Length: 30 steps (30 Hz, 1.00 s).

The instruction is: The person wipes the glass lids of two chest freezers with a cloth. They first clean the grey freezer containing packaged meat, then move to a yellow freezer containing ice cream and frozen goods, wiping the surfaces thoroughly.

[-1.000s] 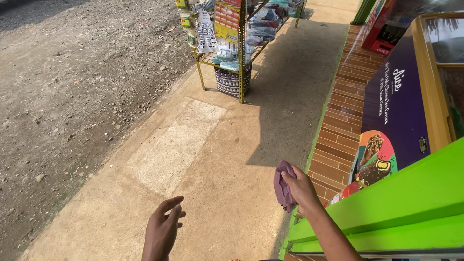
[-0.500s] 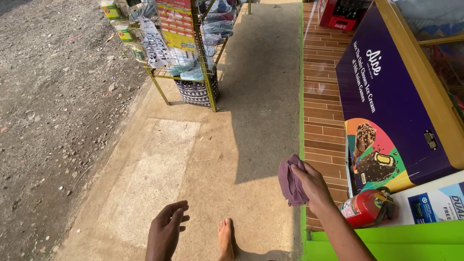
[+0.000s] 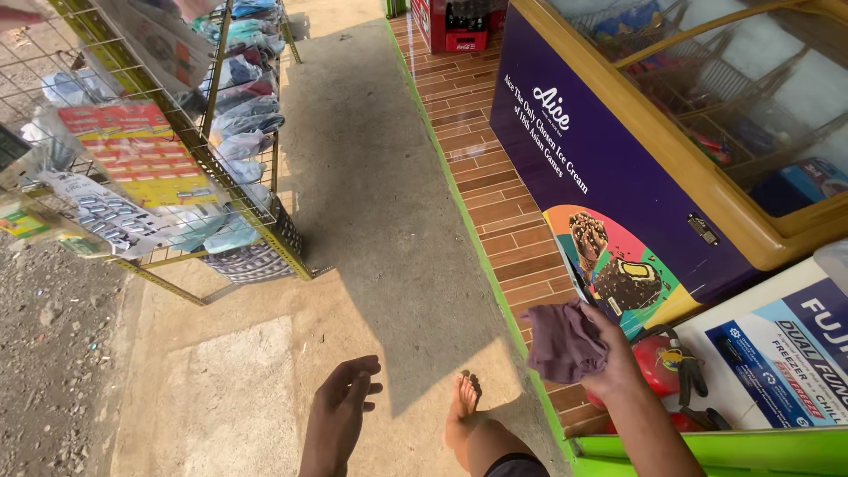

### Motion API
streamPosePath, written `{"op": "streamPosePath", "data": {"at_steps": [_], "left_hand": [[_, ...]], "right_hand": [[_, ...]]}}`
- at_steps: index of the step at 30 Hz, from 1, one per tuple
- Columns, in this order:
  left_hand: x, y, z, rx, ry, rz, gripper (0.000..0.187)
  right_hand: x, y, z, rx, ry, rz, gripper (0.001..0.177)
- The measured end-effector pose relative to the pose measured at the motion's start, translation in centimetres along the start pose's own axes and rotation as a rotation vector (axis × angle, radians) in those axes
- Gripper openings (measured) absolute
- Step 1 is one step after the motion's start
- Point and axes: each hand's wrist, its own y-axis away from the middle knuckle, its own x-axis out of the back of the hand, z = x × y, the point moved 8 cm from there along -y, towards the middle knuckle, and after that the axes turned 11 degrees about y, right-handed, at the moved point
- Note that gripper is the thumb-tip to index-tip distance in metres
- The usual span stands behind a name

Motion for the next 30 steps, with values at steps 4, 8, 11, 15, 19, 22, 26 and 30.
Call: {"op": "streamPosePath", "data": {"at_steps": [4,8,11,15,19,22,26,30], "left_hand": [[-4.5,-5.4,5.3,-0.039,-0.074,-0.124,0.038],[-8.4,-12.0,9.8,-0.033,-0.187,-0.125,0.039],[-11.6,-17.1,13.3,-0.032,-0.176,-0.126,0.037],[-16.5,-23.2,15.8,-0.062,-0.174,-0.149,0.037],[-23.1,-27.5,17.4,-0.112,-0.126,-0.249,0.036],[-28.6,-29.0,18.1,-0.104,-0.147,-0.35,0.035],[-35.3,-30.8,19.8,-0.107,-0.244,-0.446,0.035],[-40.7,-32.2,21.4,-0.127,-0.312,-0.522,0.035]], "right_hand": [[-1.5,-2.0,-3.2,-0.045,0.144,0.019,0.022],[-1.6,-8.0,-6.8,-0.018,0.228,-0.012,0.028],[-0.8,-12.3,-10.5,0.044,0.146,0.114,0.032],[1.5,-15.3,-15.0,0.054,0.047,0.253,0.031],[5.6,-16.4,-18.9,0.118,-0.047,0.417,0.027],[9.4,-16.0,-21.4,0.274,-0.105,0.481,0.024],[14.5,-13.5,-25.5,0.432,-0.038,0.781,0.019],[15.4,-8.0,-32.5,0.632,0.557,1.24,0.021]]}}
